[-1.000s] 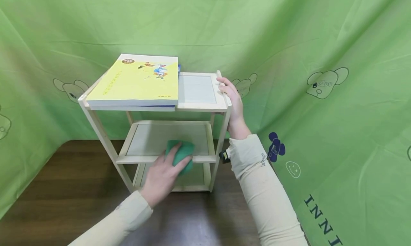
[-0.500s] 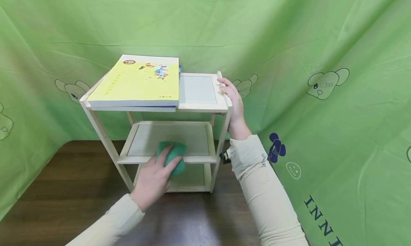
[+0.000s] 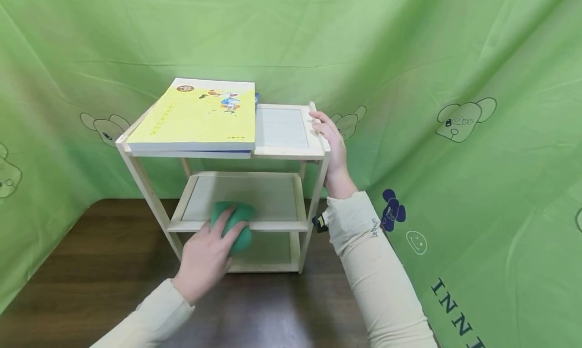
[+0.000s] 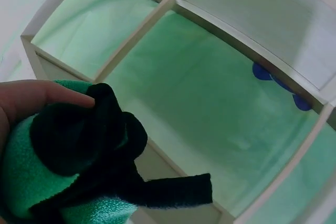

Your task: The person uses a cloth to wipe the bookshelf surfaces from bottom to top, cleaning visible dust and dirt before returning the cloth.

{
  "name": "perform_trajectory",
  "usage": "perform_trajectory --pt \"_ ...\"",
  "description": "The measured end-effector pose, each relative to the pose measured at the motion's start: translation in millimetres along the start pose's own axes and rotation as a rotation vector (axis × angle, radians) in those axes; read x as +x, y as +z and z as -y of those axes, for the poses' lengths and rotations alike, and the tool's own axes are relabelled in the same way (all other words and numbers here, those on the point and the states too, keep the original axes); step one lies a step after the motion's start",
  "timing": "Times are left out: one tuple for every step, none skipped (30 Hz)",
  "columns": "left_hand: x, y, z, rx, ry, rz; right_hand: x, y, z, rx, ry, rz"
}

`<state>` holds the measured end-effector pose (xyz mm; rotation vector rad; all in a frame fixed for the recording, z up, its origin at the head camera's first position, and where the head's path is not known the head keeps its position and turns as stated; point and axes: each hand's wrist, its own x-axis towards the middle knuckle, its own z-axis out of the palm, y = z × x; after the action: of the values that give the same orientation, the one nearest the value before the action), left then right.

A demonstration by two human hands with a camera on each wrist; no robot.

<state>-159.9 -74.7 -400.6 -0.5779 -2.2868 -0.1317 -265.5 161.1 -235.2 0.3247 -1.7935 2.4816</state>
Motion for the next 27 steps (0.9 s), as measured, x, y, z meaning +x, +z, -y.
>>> perform_trajectory --pt "-1.1 -1.3 1.6 0.003 -0.005 0.003 -0.2 -0.4 0.0 0.003 0.001 0.001" --pt "-2.4 -2.3 3.4 0.004 -0.009 0.006 -0.6 -0.5 0.1 0.001 0.001 -0.002" --pt "-3.5 -3.2 5.2 0.005 -0.013 0.006 -0.8 -0.6 0.2 0.000 0.001 -0.002" --pt "-4.5 -3.9 7.0 0.005 -0.016 0.007 -0.9 -0.7 0.3 -0.003 0.001 -0.002" --pt "-5.6 -4.5 8.7 0.005 -0.020 0.006 -1.0 -0.5 0.5 -0.008 0.000 -0.003" --pt "-6.5 -5.2 10.2 0.005 -0.023 0.004 -1.2 -0.4 0.7 -0.011 0.000 -0.004" --pt "-7.3 -5.7 11.6 0.002 -0.022 0.002 -1.2 -0.4 0.7 -0.012 0.000 -0.005" --pt "-8.3 -6.2 12.9 0.002 -0.024 -0.001 -1.2 -0.3 0.7 -0.013 0.000 -0.005" --pt "-9.1 -6.7 14.0 0.002 -0.025 -0.004 -1.1 -0.4 0.6 -0.012 -0.001 -0.003" --pt "-9.9 -7.3 15.0 0.003 -0.027 -0.008 -0.9 -0.4 0.5 -0.008 -0.001 -0.002" --pt "-10.5 -8.0 15.8 0.003 -0.029 -0.010 -0.8 -0.4 0.3 -0.004 -0.001 -0.001" --pt "-11.2 -8.4 16.7 0.002 -0.030 -0.013 -0.7 -0.5 0.0 0.000 -0.002 0.000" --pt "-12.0 -8.8 17.7 0.002 -0.032 -0.016 -0.3 -0.6 -0.3 0.003 -0.003 0.002" --pt "-12.7 -9.2 18.8 0.002 -0.035 -0.017 -0.3 -0.6 -0.3 0.008 -0.004 0.003" --pt "-13.3 -9.7 19.9 0.000 -0.036 -0.017 -0.2 -0.6 -0.4 0.012 -0.003 0.002" --pt "-13.9 -10.1 21.0 0.000 -0.038 -0.018 -0.1 -0.6 -0.6 0.015 -0.002 0.001" --pt "-14.7 -10.3 22.3 0.001 -0.040 -0.016 -0.1 -0.6 -0.6 0.015 -0.003 0.002" --pt "-15.6 -10.6 23.5 0.002 -0.044 -0.015 -0.1 -0.6 -0.6 0.017 -0.004 0.005" --pt "-16.4 -11.1 24.8 0.002 -0.049 -0.012 0.0 -0.7 -0.5 0.019 -0.006 0.007" --pt "-17.2 -11.6 26.0 0.005 -0.054 -0.010 0.0 -0.6 -0.4 0.019 -0.008 0.010" --pt "-18.1 -12.0 27.2 0.008 -0.058 -0.010 0.1 -0.6 -0.4 0.019 -0.010 0.012" --pt "-19.0 -12.4 28.5 0.012 -0.063 -0.011 0.1 -0.5 -0.2 0.020 -0.013 0.016" --pt "-19.7 -12.5 29.8 0.015 -0.065 -0.019 0.1 -0.6 -0.1 0.020 -0.015 0.019" --pt "-20.4 -13.1 30.9 0.018 -0.067 -0.022 0.1 -0.7 -0.1 0.022 -0.015 0.020" --pt "-21.2 -13.6 31.9 0.022 -0.068 -0.027 0.0 -0.7 -0.1 0.021 -0.015 0.019" --pt "-21.8 -14.2 32.8 0.025 -0.068 -0.030 -0.1 -0.6 0.0 0.022 -0.015 0.018" --pt "-22.3 -14.6 33.7 0.028 -0.067 -0.035 -0.1 -0.7 -0.1 0.024 -0.014 0.016"
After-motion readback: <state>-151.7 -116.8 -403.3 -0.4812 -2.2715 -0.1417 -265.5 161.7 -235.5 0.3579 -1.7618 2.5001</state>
